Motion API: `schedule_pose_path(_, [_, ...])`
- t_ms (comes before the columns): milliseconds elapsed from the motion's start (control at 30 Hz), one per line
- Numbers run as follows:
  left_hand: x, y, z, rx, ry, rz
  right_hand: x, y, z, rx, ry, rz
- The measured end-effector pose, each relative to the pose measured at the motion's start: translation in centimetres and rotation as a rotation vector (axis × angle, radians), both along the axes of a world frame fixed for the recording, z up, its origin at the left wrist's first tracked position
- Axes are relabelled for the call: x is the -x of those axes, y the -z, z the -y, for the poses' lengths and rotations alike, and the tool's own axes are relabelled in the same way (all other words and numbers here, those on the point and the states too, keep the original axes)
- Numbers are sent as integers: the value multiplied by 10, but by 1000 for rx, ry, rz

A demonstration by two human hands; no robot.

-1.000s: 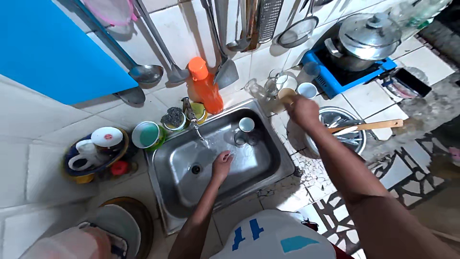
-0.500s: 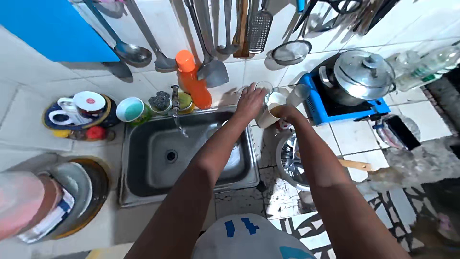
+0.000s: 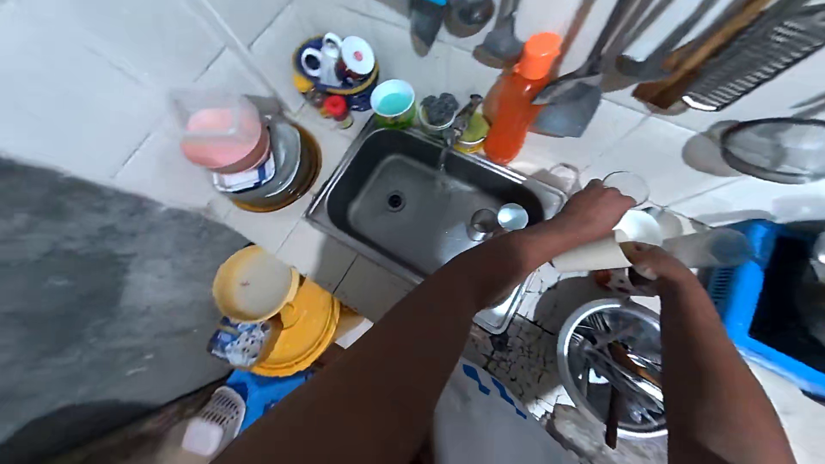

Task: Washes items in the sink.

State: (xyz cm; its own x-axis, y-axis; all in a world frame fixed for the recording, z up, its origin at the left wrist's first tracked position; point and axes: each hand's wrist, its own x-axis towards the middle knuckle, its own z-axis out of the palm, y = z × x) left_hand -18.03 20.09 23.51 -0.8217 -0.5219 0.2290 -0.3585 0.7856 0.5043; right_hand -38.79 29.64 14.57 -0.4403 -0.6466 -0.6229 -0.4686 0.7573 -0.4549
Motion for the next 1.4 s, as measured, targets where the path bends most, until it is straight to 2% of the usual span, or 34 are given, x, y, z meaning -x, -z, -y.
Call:
schedule_pose_path(33, [12, 15, 11, -94, 0, 82, 3, 2, 0, 6, 5, 21])
schedule_pose_path(100, [7, 29, 17, -164, -54, 75, 2, 0, -2, 41, 5, 58])
schedule_pose_path(300, [-122, 25, 4, -75, -103, -84, -10, -10, -18, 115, 80, -25])
schedule_pose_path(433, [-195, 30, 0, -249, -243, 288, -24, -14, -22, 104, 63, -117])
schedule_pose_path(533, [-218, 66, 0, -277, -297, 366, -34, -13, -21, 112, 38, -166])
schedule_pose_path(667, [-219, 124, -4, -253, -267, 279, -50, -11, -19, 130, 89, -133])
schedule_pose_path(767, [-206, 151, -10, -256, -237, 322, -65, -13, -15, 126, 128, -128])
schedule_pose_path(967, [-197, 148, -25, -273, -193, 275, -68, -3, -9, 138, 162, -108])
schedule_pose_path(1067, [-184, 181, -8, -215, -173, 288, -71, -2, -4, 174, 223, -71])
schedule_pose_path(1400, [-167, 183, 45, -165, 28, 292, -80, 9, -3, 285, 448, 64])
